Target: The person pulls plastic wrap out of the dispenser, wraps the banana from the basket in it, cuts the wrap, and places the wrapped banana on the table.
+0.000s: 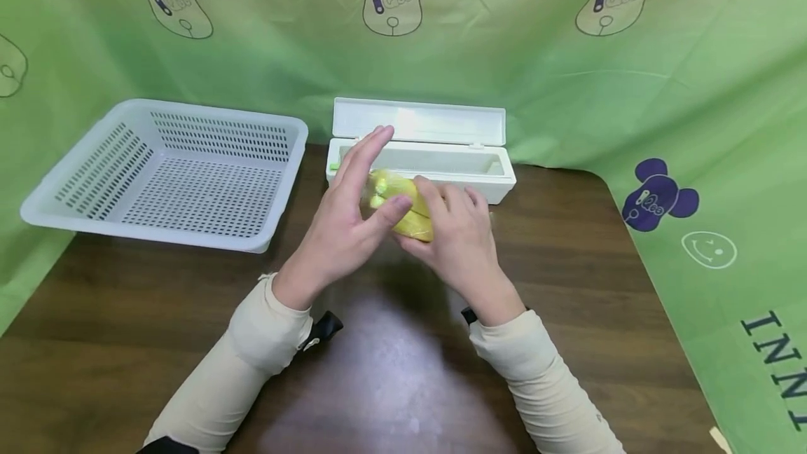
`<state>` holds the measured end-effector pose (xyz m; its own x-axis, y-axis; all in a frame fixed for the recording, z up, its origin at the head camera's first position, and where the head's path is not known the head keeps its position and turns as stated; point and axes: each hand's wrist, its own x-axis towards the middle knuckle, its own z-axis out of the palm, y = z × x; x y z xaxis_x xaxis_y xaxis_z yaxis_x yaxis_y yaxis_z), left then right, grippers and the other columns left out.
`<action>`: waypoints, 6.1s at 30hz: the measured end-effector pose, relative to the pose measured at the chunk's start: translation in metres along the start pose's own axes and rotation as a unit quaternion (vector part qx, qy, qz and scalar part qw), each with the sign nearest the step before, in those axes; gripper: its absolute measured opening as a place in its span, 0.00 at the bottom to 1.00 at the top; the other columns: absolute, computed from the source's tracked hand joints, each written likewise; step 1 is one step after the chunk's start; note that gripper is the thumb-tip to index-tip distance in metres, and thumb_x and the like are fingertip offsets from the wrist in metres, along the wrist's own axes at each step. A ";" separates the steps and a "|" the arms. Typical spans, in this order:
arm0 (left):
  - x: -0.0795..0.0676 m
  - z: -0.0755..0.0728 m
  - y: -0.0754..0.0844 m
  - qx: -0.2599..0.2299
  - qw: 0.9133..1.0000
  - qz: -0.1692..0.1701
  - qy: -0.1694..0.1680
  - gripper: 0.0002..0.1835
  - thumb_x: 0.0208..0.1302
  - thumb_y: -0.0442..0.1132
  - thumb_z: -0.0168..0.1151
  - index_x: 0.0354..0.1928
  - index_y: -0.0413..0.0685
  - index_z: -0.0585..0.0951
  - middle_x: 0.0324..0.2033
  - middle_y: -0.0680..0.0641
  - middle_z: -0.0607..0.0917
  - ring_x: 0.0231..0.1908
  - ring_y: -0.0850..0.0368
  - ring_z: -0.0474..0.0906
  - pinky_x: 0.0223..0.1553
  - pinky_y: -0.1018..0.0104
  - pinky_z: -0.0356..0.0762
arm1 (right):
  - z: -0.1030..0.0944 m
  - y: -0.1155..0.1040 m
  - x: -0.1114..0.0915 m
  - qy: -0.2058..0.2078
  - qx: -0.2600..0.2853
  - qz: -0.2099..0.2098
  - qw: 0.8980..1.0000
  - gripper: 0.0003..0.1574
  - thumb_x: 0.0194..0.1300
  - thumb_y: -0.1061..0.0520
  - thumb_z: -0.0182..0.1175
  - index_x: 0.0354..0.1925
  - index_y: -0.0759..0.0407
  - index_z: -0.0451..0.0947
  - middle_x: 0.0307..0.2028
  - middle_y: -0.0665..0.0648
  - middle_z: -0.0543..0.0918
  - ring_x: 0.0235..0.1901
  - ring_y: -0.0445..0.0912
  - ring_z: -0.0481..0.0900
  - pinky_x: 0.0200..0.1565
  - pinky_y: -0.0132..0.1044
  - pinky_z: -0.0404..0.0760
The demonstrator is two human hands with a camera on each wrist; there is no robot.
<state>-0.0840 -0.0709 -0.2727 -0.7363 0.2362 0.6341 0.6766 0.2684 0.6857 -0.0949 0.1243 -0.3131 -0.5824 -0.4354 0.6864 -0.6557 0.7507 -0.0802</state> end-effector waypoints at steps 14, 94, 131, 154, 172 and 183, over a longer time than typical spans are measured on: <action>-0.001 0.006 -0.009 -0.019 0.995 -0.100 0.013 0.25 0.80 0.47 0.47 0.74 0.53 0.67 0.66 0.45 0.75 0.63 0.53 0.73 0.63 0.53 0.68 | -0.009 -0.009 0.002 -0.015 -0.044 -0.004 0.999 0.53 0.40 0.43 0.85 0.59 0.59 0.72 0.39 0.65 0.80 0.39 0.62 0.80 0.60 0.74 0.61; -0.018 0.048 0.029 -0.502 0.862 -0.057 0.036 0.19 0.79 0.36 0.35 0.61 0.52 0.74 0.55 0.46 0.82 0.52 0.50 0.79 0.48 0.63 0.78 | -0.065 -0.059 0.022 0.497 0.537 -0.018 0.681 0.25 0.55 0.54 0.60 0.38 0.74 0.64 0.34 0.76 0.78 0.35 0.62 0.82 0.44 0.47 0.82; -0.011 0.014 -0.044 0.011 0.988 -0.152 -0.031 0.11 0.69 0.44 0.67 0.45 0.43 0.84 0.35 0.48 0.84 0.37 0.54 0.83 0.41 0.61 0.81 | -0.056 0.052 0.005 -0.101 0.294 0.410 0.858 0.30 0.76 0.43 0.54 0.65 0.61 0.72 0.35 0.59 0.77 0.26 0.47 0.78 0.31 0.36 0.80; -0.013 0.044 -0.064 0.139 0.976 -0.106 -0.130 0.13 0.71 0.48 0.64 0.45 0.44 0.83 0.35 0.49 0.82 0.37 0.53 0.79 0.40 0.57 0.78 | -0.046 0.084 -0.010 -0.301 0.159 0.372 0.863 0.26 0.75 0.43 0.55 0.56 0.62 0.80 0.47 0.61 0.84 0.41 0.53 0.80 0.47 0.48 0.77; 0.016 0.124 -0.096 0.160 0.953 -0.172 -0.190 0.25 0.73 0.50 0.60 0.64 0.43 0.78 0.56 0.43 0.83 0.58 0.46 0.78 0.60 0.55 0.73 | -0.030 0.130 -0.040 -0.311 0.104 0.449 0.831 0.36 0.76 0.44 0.51 0.68 0.70 0.66 0.60 0.70 0.75 0.54 0.61 0.73 0.57 0.57 0.72; 0.014 0.139 -0.097 0.081 0.942 -0.233 -0.227 0.33 0.75 0.51 0.57 0.74 0.40 0.65 0.63 0.40 0.77 0.57 0.48 0.78 0.60 0.54 0.73 | -0.022 0.139 -0.054 -0.337 0.087 0.443 0.826 0.40 0.76 0.46 0.49 0.71 0.76 0.59 0.65 0.75 0.69 0.63 0.65 0.68 0.64 0.60 0.66</action>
<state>-0.1616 0.0364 -0.3802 -0.9059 0.4221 0.0346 0.2960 0.5727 0.7645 -0.1438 0.2627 -0.3454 -0.9677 0.0247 -0.2508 0.1463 0.8653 -0.4794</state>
